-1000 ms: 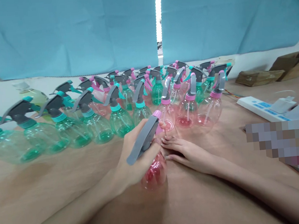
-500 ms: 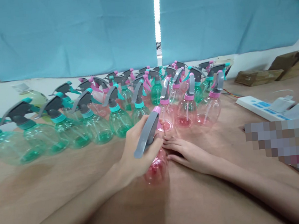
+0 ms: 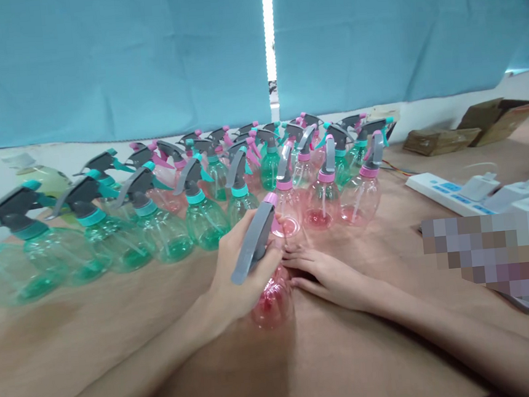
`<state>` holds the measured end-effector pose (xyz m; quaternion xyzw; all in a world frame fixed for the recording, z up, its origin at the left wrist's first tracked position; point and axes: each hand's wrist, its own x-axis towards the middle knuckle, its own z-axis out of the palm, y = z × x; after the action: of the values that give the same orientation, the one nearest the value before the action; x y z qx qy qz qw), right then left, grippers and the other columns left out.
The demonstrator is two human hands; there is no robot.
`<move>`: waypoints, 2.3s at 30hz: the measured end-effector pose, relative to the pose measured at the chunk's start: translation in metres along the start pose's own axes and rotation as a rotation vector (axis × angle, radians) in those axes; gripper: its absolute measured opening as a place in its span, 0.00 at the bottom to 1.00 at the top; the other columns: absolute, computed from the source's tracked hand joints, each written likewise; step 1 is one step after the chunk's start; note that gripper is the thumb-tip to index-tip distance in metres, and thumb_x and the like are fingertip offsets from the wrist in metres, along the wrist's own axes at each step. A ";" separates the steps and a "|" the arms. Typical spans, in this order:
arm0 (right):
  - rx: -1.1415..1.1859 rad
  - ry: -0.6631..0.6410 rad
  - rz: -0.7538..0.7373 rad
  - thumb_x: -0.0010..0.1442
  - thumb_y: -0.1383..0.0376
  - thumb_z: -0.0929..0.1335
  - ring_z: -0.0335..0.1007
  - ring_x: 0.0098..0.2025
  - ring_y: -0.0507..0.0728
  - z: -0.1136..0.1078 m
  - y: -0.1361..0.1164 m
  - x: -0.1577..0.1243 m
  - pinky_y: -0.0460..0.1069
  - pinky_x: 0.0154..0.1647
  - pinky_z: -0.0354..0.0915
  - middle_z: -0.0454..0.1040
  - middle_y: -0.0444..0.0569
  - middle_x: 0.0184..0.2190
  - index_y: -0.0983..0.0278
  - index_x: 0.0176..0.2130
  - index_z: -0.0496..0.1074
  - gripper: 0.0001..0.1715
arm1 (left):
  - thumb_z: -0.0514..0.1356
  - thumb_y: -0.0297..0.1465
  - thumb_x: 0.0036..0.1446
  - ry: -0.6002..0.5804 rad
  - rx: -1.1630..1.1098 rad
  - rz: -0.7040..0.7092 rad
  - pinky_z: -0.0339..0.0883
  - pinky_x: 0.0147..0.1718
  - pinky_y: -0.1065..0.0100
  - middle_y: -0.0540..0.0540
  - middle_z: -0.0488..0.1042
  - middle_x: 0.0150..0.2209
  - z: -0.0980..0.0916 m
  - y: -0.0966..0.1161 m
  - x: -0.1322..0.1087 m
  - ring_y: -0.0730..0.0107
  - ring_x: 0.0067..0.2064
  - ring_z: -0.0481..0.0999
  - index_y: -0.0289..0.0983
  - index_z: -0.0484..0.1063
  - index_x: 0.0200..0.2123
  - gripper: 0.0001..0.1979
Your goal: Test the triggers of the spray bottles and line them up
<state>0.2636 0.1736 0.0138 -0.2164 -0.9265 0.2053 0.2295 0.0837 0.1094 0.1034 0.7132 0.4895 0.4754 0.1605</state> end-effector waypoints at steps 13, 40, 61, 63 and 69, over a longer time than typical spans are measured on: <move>0.006 0.000 -0.005 0.67 0.59 0.63 0.63 0.61 0.61 -0.001 0.001 0.000 0.61 0.63 0.60 0.70 0.56 0.58 0.63 0.58 0.67 0.22 | 0.54 0.25 0.50 0.016 -0.030 -0.008 0.60 0.26 0.68 0.54 0.63 0.26 -0.001 0.001 0.001 0.71 0.27 0.65 0.41 0.59 0.29 0.06; 0.014 -0.014 0.002 0.67 0.57 0.64 0.62 0.62 0.60 0.002 0.006 0.000 0.58 0.64 0.58 0.70 0.56 0.58 0.65 0.59 0.66 0.24 | 0.54 0.31 0.53 -0.053 -0.027 -0.023 0.57 0.26 0.65 0.50 0.69 0.29 -0.008 0.006 0.001 0.71 0.26 0.65 0.38 0.67 0.30 0.03; 0.028 -0.010 -0.018 0.67 0.57 0.64 0.64 0.61 0.60 0.001 0.006 0.001 0.58 0.63 0.59 0.71 0.56 0.57 0.65 0.58 0.67 0.23 | 0.55 0.29 0.53 -0.003 0.013 -0.035 0.58 0.25 0.68 0.55 0.59 0.25 -0.007 0.006 -0.002 0.71 0.26 0.61 0.42 0.60 0.29 0.05; 0.027 -0.010 -0.019 0.67 0.58 0.64 0.64 0.61 0.60 0.001 0.007 0.001 0.58 0.63 0.59 0.71 0.56 0.57 0.65 0.57 0.67 0.23 | 0.56 0.30 0.54 -0.005 0.001 -0.040 0.57 0.26 0.68 0.55 0.58 0.25 -0.007 0.006 -0.002 0.71 0.26 0.61 0.42 0.59 0.29 0.06; 0.032 -0.006 -0.026 0.67 0.57 0.64 0.63 0.61 0.60 0.000 0.007 0.001 0.59 0.63 0.59 0.71 0.55 0.57 0.63 0.58 0.67 0.23 | 0.55 0.30 0.55 -0.007 -0.008 -0.021 0.56 0.25 0.68 0.55 0.58 0.25 -0.006 0.006 -0.001 0.71 0.25 0.59 0.42 0.59 0.29 0.05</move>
<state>0.2648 0.1794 0.0109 -0.1999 -0.9265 0.2178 0.2327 0.0820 0.1048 0.1099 0.7091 0.4945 0.4730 0.1703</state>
